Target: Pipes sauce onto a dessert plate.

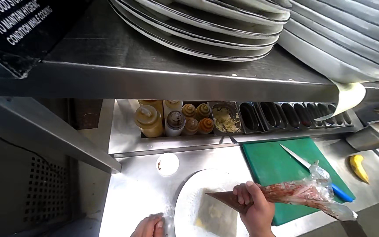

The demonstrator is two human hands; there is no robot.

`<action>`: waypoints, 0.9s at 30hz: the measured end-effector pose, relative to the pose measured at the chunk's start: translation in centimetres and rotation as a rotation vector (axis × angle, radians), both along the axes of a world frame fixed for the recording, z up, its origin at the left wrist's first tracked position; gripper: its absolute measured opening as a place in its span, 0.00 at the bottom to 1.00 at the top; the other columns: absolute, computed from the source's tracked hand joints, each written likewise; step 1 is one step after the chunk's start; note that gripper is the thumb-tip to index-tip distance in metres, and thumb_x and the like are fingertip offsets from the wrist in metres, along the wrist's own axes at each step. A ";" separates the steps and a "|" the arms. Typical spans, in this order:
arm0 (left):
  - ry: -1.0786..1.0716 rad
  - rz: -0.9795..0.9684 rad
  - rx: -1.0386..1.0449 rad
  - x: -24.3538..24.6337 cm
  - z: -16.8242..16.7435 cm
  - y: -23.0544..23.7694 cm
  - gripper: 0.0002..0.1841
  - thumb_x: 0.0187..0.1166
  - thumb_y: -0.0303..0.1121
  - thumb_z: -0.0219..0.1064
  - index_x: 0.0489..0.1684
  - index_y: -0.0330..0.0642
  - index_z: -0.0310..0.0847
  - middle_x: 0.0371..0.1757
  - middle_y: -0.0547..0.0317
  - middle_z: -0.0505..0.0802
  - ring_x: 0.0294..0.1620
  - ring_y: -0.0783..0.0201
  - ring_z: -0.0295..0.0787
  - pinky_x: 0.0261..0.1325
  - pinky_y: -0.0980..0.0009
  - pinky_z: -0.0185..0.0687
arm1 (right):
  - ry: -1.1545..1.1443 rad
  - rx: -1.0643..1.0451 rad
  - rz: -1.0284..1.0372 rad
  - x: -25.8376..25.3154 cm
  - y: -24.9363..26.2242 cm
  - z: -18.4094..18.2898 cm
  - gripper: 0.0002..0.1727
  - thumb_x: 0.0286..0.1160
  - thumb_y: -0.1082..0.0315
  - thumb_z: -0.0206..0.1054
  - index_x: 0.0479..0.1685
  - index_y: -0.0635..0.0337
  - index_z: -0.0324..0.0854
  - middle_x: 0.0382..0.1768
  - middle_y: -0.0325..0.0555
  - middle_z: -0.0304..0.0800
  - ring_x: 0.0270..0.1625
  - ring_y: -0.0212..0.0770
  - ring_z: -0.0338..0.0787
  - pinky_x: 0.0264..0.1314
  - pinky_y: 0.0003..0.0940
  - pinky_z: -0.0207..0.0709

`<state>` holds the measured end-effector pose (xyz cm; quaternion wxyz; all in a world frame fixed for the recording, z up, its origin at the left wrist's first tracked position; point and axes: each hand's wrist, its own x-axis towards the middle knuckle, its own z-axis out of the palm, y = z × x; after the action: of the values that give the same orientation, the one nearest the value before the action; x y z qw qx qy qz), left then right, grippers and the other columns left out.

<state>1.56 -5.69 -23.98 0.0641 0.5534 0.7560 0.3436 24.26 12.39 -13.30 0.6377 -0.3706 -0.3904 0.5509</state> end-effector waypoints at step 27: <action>0.004 0.009 0.003 0.0 0.0 0.1 0.19 0.86 0.39 0.52 0.43 0.38 0.91 0.42 0.49 0.96 0.46 0.54 0.95 0.50 0.60 0.90 | -0.054 -0.033 -0.008 -0.6 0.3 -0.6 0.20 0.75 0.69 0.60 0.09 0.51 0.72 0.05 0.34 0.68 0.10 0.31 0.75 0.23 0.30 0.80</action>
<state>1.60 -5.58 -23.95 0.0600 0.5509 0.7581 0.3438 23.71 12.72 -13.88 0.6231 -0.3973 -0.3968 0.5445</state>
